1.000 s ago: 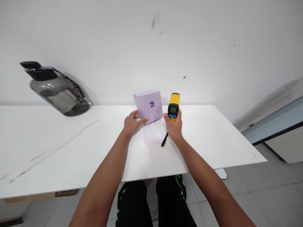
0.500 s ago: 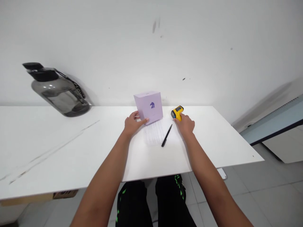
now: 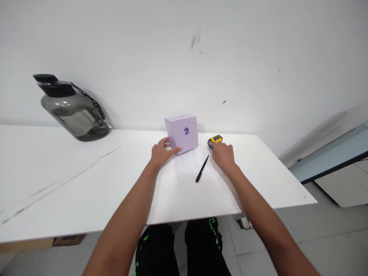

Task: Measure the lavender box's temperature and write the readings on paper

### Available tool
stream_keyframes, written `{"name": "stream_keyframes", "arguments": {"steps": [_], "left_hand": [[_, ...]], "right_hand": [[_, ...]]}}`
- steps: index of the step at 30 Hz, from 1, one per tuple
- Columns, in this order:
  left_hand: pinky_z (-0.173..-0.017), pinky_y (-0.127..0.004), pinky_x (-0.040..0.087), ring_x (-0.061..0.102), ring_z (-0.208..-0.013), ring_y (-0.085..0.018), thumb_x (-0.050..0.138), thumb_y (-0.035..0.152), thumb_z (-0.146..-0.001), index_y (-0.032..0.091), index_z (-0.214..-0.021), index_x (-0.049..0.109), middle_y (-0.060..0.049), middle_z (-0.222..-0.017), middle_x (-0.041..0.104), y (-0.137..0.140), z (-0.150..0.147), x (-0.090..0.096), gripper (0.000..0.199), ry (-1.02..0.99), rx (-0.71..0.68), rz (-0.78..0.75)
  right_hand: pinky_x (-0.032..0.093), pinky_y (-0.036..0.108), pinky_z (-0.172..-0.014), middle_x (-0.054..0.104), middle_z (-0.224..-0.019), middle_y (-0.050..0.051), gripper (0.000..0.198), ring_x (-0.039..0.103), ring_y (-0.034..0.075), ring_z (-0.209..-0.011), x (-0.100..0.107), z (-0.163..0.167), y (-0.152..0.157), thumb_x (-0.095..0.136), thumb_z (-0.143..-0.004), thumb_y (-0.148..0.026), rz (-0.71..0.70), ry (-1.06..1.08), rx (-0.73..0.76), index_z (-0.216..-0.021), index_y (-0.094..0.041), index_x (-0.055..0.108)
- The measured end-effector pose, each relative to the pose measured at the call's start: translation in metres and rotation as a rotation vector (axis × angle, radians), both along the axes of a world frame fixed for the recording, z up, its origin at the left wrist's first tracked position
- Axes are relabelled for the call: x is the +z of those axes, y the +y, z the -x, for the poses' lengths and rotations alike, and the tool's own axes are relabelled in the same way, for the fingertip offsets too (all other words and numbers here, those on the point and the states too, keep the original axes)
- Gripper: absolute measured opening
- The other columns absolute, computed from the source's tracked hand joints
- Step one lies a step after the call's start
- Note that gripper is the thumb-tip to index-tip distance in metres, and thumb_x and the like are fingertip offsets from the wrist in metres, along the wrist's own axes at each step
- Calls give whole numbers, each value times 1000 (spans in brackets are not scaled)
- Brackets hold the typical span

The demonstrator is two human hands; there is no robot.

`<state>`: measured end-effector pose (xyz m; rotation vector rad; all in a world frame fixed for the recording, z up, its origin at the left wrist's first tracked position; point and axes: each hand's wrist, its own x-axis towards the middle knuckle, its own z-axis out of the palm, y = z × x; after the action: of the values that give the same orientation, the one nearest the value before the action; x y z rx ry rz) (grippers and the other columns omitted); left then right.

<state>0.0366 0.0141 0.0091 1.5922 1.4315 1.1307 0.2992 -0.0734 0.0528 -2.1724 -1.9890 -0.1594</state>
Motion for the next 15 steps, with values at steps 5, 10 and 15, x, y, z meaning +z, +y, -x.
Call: {"name": "stream_keyframes", "arguments": {"steps": [5,10,15], "left_hand": [[-117,-54,41,69,-124,-33,92,56,-60,28,-128,65,-11,-129,74,-6,-1,8,78,-14,6,56],[-116,-54,43,68,-125,-33,90,57,-61,27,-127,65,-12,-131,73,-10,-1,14,77,9,4,83],[-115,-52,44,67,-126,-33,90,58,-60,27,-128,64,-12,-133,73,-9,-1,14,79,3,5,87]], "right_hand": [[41,33,-71,75,-93,11,38,65,22,-76,-19,-11,-12,52,-99,-12,157,-57,500,-123,-24,77],[45,33,-72,73,-85,9,30,64,22,-74,-32,-11,-18,47,-102,-27,-115,285,483,-113,-19,74],[40,29,-56,52,-60,-4,29,47,16,-55,-32,4,-30,59,-93,-54,-237,941,323,-90,-25,61]]}}
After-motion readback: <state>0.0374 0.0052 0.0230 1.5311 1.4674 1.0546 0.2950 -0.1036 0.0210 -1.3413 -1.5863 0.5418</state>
